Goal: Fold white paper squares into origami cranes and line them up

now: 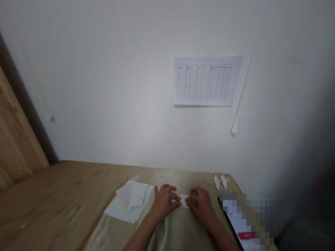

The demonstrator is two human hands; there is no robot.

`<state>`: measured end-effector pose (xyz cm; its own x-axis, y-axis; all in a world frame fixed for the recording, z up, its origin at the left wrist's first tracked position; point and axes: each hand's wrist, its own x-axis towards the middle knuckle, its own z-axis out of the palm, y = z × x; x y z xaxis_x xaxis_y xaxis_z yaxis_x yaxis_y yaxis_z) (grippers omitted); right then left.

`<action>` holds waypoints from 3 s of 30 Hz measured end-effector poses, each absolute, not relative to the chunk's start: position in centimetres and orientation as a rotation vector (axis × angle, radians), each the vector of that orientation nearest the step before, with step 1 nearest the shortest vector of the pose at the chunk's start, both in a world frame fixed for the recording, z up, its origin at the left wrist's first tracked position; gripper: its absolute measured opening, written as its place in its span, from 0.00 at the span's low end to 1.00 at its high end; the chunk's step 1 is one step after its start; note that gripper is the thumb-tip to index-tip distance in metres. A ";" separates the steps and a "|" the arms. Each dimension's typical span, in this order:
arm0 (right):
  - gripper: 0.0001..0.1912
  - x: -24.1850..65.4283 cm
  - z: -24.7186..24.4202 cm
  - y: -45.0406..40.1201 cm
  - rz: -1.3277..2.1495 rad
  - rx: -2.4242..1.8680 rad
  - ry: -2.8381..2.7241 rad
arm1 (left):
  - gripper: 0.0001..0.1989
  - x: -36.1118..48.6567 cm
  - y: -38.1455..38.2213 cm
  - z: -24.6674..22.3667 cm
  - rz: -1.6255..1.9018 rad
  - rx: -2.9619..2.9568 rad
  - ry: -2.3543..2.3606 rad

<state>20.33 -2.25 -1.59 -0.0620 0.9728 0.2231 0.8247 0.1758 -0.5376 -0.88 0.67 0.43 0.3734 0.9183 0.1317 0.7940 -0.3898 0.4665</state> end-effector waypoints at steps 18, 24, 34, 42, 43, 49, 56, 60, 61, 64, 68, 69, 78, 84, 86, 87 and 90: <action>0.04 20.4 -2.2 -1.4 0.446 -1.715 -1.847 | 0.03 0.5 1.2 0.2 0.661 2.197 1.571; 0.03 20.5 -2.3 -1.5 0.431 -1.691 -1.832 | 0.03 0.6 1.2 -0.1 0.744 2.185 1.530; 0.04 20.5 -2.1 -1.4 0.435 -1.658 -1.846 | 0.04 1.1 0.9 -0.8 0.812 2.153 1.559; 0.05 19.9 -1.7 -1.7 0.415 -1.692 -1.799 | 0.06 1.3 1.1 -0.8 0.788 2.108 1.616; 0.05 19.9 -1.7 -1.7 0.418 -1.698 -1.794 | 0.07 1.3 1.1 -0.8 0.774 2.108 1.621; 0.04 19.7 -1.3 -1.8 0.410 -1.738 -1.800 | 0.07 1.2 0.8 -0.5 0.735 2.160 1.617; 0.04 19.6 -1.4 -1.8 0.397 -1.763 -1.821 | 0.05 1.2 0.9 -0.8 0.744 2.191 1.606; 0.04 19.8 -1.7 -1.7 0.413 -1.760 -1.827 | 0.04 1.0 1.3 -0.9 0.731 2.174 1.582; 0.04 19.9 -1.7 -1.7 0.421 -1.752 -1.826 | 0.04 0.9 1.3 -0.9 0.725 2.175 1.570; 0.05 20.0 -1.5 -1.8 0.454 -1.736 -1.819 | 0.04 0.7 1.3 -1.0 0.701 2.180 1.544; 0.05 20.0 -1.2 -2.1 0.469 -1.738 -1.823 | 0.03 0.7 1.1 -1.0 0.663 2.194 1.539; 0.05 19.9 -1.2 -2.1 0.461 -1.741 -1.819 | 0.03 0.7 1.1 -1.0 0.655 2.195 1.543; 0.03 19.7 -1.4 -1.9 0.397 -1.762 -1.837 | 0.04 1.4 0.4 -0.3 0.699 2.210 1.556; 0.03 19.6 -1.4 -1.9 0.376 -1.773 -1.824 | 0.04 1.6 0.5 -0.4 0.736 2.246 1.567; 0.04 19.4 -1.4 -2.0 0.364 -1.787 -1.815 | 0.04 1.7 0.6 -0.5 0.736 2.251 1.584; 0.04 19.4 -1.4 -2.0 0.358 -1.790 -1.815 | 0.04 1.7 0.7 -0.6 0.731 2.255 1.588; 0.05 19.2 -1.2 -2.2 0.345 -1.801 -1.815 | 0.04 1.8 0.8 -0.8 0.730 2.274 1.579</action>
<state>19.19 -2.15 -1.18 0.0531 0.9778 0.2026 0.8355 0.0676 -0.5453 1.78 0.78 -0.79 0.2760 0.9292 0.2456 0.7892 -0.3650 0.4939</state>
